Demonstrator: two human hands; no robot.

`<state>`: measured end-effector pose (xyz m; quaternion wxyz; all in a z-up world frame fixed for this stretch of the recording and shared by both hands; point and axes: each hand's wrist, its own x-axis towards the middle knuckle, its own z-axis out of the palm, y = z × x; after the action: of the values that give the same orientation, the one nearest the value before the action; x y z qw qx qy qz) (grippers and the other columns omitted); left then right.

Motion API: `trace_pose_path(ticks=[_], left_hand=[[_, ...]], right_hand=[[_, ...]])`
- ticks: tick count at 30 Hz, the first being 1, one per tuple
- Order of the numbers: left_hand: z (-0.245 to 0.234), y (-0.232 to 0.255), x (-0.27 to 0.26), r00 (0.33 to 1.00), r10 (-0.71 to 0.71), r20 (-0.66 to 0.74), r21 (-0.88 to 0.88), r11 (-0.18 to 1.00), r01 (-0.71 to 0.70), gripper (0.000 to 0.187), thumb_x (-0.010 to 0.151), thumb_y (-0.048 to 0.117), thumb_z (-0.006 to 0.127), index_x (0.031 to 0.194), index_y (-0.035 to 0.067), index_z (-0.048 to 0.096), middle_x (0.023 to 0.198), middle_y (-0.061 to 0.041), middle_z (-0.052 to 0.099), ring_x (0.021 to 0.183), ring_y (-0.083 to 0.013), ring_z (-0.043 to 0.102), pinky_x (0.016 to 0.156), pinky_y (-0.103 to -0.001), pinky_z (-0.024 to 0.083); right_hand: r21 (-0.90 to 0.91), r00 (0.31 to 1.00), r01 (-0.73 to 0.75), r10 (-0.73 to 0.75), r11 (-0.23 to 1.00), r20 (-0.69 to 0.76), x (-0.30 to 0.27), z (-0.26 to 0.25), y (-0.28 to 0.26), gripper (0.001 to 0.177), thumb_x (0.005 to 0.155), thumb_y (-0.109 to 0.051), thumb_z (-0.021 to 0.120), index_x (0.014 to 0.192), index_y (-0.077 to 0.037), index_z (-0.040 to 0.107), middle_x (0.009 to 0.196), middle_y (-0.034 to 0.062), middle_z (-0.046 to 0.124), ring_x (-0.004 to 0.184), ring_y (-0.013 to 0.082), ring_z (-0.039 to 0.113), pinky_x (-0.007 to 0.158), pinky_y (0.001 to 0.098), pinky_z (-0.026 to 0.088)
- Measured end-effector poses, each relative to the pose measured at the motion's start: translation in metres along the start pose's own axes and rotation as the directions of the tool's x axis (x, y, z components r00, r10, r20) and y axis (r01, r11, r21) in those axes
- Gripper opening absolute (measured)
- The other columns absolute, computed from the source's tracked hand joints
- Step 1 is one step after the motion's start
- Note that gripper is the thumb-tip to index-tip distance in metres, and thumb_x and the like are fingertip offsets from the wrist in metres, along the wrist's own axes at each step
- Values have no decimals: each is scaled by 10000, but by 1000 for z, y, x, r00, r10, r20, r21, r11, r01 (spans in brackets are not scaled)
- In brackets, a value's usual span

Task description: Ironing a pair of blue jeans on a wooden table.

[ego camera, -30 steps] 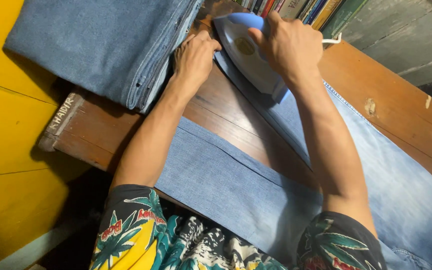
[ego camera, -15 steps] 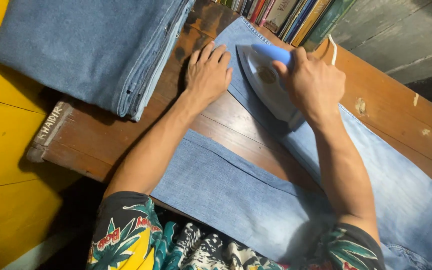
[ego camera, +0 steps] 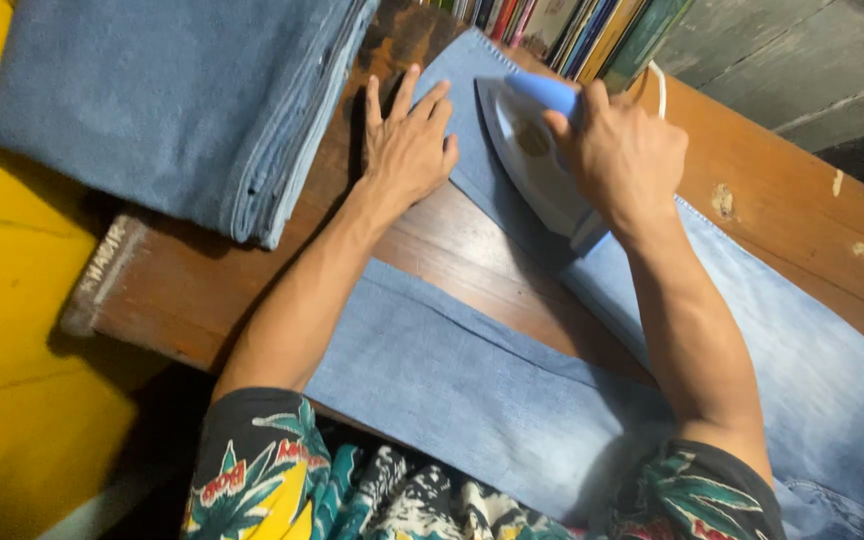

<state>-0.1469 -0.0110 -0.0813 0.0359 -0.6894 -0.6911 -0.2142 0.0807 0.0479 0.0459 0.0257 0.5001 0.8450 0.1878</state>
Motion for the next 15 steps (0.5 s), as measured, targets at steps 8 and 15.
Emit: trace_pose_path(ticks=[8, 15], left_hand=[[-2, 0, 0, 999, 34, -33, 2, 999, -34, 427, 968, 331, 544, 1282, 77, 683, 1480, -31, 616, 1485, -340, 378, 1146, -770, 70], [-7, -5, 1, 992, 57, -109, -33, 998, -61, 388, 954, 313, 587, 1229, 57, 684, 1472, -37, 624, 1451, -378, 411, 1090, -811, 39]], right_hand=[[52, 980, -6, 16, 999, -199, 42, 19, -15, 519, 1086, -693, 539, 1073, -182, 629, 834, 121, 752, 679, 451, 741, 502, 562, 528], [83, 985, -11, 25, 996, -172, 27, 20, 6, 514, 1075, -710, 559, 1077, -202, 638, 792, 137, 752, 690, 447, 736, 470, 559, 537]])
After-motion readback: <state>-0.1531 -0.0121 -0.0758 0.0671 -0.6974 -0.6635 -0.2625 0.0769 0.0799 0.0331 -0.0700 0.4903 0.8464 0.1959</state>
